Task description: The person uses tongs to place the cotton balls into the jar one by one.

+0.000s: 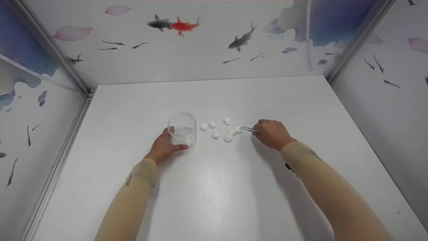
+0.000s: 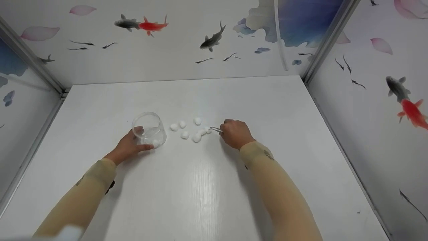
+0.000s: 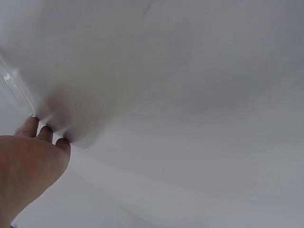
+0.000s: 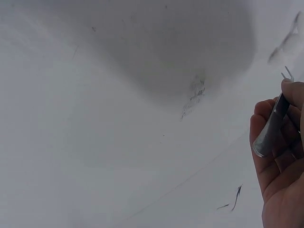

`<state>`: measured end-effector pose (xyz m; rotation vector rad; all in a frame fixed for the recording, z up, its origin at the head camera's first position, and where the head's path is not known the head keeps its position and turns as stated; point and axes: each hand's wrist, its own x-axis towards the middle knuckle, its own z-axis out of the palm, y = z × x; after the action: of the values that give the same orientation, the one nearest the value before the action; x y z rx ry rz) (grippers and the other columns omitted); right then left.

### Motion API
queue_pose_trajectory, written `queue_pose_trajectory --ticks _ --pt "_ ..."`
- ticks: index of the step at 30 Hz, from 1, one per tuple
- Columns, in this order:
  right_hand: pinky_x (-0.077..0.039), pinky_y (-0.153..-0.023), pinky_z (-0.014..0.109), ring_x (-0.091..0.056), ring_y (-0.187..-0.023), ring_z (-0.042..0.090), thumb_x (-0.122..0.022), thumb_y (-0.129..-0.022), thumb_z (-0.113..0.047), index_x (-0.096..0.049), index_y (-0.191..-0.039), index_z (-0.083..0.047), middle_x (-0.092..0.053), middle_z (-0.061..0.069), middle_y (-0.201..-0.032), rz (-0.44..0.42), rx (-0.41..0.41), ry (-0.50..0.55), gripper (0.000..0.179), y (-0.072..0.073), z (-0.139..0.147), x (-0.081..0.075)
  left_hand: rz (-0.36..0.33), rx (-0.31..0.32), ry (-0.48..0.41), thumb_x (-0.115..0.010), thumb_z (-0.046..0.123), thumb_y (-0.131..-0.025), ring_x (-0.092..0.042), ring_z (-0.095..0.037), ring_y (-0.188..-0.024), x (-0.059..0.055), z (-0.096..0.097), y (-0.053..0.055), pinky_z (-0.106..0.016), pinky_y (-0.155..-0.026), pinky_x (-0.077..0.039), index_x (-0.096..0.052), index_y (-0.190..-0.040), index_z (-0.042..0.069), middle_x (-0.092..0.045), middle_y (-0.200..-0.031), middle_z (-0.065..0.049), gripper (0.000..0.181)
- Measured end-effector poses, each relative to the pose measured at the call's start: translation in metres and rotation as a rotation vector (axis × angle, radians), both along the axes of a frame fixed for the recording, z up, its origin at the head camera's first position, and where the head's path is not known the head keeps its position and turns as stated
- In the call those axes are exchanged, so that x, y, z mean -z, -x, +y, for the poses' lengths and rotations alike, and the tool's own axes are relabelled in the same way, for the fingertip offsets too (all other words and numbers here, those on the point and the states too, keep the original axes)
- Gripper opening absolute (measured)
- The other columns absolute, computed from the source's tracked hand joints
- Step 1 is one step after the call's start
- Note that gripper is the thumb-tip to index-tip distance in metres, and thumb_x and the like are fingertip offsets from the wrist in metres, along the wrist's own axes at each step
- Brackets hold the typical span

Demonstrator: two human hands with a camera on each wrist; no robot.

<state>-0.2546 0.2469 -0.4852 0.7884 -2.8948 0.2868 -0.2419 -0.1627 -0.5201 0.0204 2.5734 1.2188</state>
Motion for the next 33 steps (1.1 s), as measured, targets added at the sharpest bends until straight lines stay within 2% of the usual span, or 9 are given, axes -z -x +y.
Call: queue_pose_trajectory --ticks 6,18,21,28,33 --pt "-0.058 -0.067 0.038 -0.067 -0.074 0.020 -0.076 -0.089 -0.011 -0.078 -0.099 -0.005 -0.068 0.005 -0.085 -0.030 0.009 -0.012 0.012 0.0010 -0.0050 0.0028 0.000 -0.006 -0.002 -0.084 0.047 -0.077 -0.021 -0.036 -0.148 0.0012 -0.0006 0.0006 -0.051 -0.120 -0.016 -0.017 -0.159 0.008 -0.029 -0.160 -0.016 0.113" --pt "-0.057 -0.066 0.040 -0.067 -0.074 0.021 -0.076 -0.088 -0.011 -0.078 -0.096 -0.006 -0.067 0.004 -0.083 -0.024 0.007 -0.019 0.010 0.0031 -0.0046 0.0054 0.013 -0.004 -0.002 -0.084 0.048 -0.077 -0.022 -0.035 -0.147 0.0029 0.0003 0.0011 -0.051 -0.120 -0.016 -0.018 -0.159 0.009 -0.030 -0.159 -0.016 0.113" --pt "-0.057 -0.064 0.039 -0.066 -0.071 0.020 -0.075 -0.089 -0.011 -0.079 -0.095 -0.006 -0.067 0.003 -0.081 0.002 0.014 -0.033 0.008 0.0024 -0.0054 0.0065 0.018 0.001 0.008 -0.084 0.048 -0.077 -0.023 -0.035 -0.147 0.0030 0.0002 0.0014 -0.051 -0.120 -0.017 -0.018 -0.159 0.008 -0.031 -0.159 -0.016 0.113" --pt "-0.055 -0.053 0.038 -0.064 -0.061 0.020 -0.071 -0.088 -0.007 -0.079 -0.085 -0.008 -0.066 0.003 -0.075 0.121 0.002 -0.065 0.009 0.0017 -0.0060 0.0057 0.016 0.009 0.008 -0.083 0.049 -0.077 -0.022 -0.037 -0.147 0.0022 -0.0010 0.0005 -0.051 -0.120 -0.016 -0.016 -0.159 0.007 -0.029 -0.160 -0.017 0.114" --pt "-0.054 -0.051 0.039 -0.063 -0.059 0.020 -0.070 -0.088 -0.006 -0.079 -0.083 -0.009 -0.067 0.003 -0.075 0.157 0.013 -0.058 0.011 0.0025 -0.0025 0.0017 0.018 0.018 0.016 -0.083 0.051 -0.077 -0.021 -0.036 -0.148 0.0005 -0.0005 0.0000 -0.049 -0.120 -0.015 -0.014 -0.159 0.007 -0.027 -0.161 -0.017 0.115"
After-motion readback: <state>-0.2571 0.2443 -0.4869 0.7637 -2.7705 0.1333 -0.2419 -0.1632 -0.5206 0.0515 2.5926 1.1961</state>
